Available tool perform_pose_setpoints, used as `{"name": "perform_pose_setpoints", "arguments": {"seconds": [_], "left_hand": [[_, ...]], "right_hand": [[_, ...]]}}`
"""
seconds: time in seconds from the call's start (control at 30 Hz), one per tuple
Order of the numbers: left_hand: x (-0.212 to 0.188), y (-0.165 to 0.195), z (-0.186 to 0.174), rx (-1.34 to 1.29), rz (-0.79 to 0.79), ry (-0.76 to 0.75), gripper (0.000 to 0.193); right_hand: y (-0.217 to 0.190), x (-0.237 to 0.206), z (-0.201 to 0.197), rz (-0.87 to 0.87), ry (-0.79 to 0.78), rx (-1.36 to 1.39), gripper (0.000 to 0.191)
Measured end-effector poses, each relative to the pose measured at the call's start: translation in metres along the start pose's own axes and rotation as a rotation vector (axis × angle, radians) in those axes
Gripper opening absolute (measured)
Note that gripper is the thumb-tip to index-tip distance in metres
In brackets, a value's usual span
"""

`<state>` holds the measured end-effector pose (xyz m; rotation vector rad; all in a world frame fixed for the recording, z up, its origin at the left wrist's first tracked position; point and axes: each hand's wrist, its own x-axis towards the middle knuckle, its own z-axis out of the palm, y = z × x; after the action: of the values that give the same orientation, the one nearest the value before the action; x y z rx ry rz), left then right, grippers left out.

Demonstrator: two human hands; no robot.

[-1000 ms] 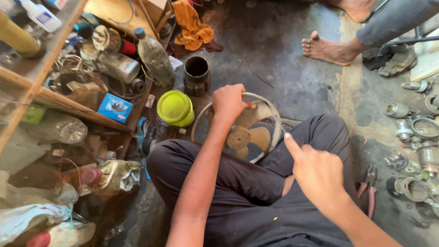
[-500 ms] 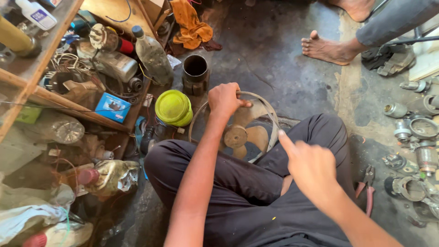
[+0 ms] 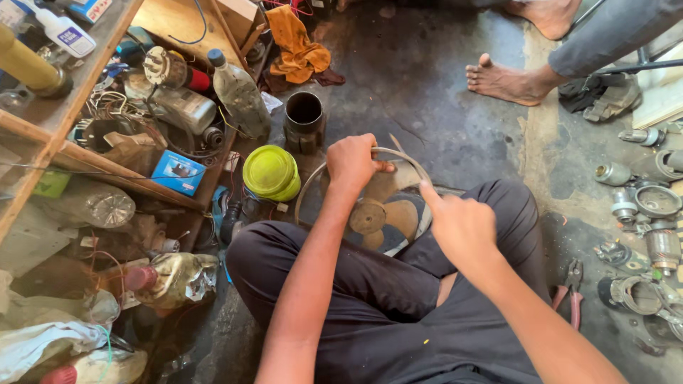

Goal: The person sits on the floor and uses a metal file to smooth the edges of a plastic fan blade. They hold the blade with one hand and file the rim and blade surfaces with the other, occasionally rotating the blade to access different areas.

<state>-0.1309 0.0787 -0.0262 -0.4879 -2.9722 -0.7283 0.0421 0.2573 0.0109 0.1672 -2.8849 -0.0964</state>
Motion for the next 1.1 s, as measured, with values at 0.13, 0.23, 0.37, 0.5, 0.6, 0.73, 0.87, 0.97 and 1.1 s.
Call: {"name": "perform_pose_setpoints", "arguments": {"seconds": [0.13,0.23,0.37,0.5,0.6,0.73,0.87,0.97,1.1], "left_hand": [[0.006,-0.008,0.010,-0.001,-0.024,-0.012,0.056],[0.005,-0.004,0.013,0.037,0.026,0.016,0.057],[0.002,-0.001,0.003,0.050,0.025,0.019,0.056],[-0.005,-0.009,-0.007,-0.008,-0.013,0.019,0.056],[-0.004,-0.010,-0.004,0.027,-0.039,-0.037,0.054],[0.000,-0.008,0.000,0.031,-0.033,-0.011,0.054],[-0.003,-0.004,-0.007,0.045,-0.015,-0.006,0.053],[-0.007,0.000,-0.015,0.042,-0.013,-0.028,0.053],[-0.016,0.008,-0.018,0.022,0.034,0.004,0.053]], "right_hand": [[-0.001,-0.049,-0.049,0.026,-0.200,-0.013,0.060],[-0.010,-0.056,-0.068,0.035,-0.319,-0.012,0.068],[-0.023,-0.040,-0.073,0.000,-0.319,0.079,0.061],[-0.017,-0.050,-0.086,0.061,-0.213,0.050,0.077],[-0.008,-0.063,-0.094,0.058,-0.131,0.147,0.052],[-0.008,-0.070,-0.092,0.041,-0.080,0.153,0.051],[-0.006,-0.057,-0.070,0.049,-0.025,0.108,0.051],[-0.004,-0.043,-0.041,0.026,-0.002,0.072,0.057],[-0.003,-0.022,0.000,0.034,0.053,0.014,0.053]]}}
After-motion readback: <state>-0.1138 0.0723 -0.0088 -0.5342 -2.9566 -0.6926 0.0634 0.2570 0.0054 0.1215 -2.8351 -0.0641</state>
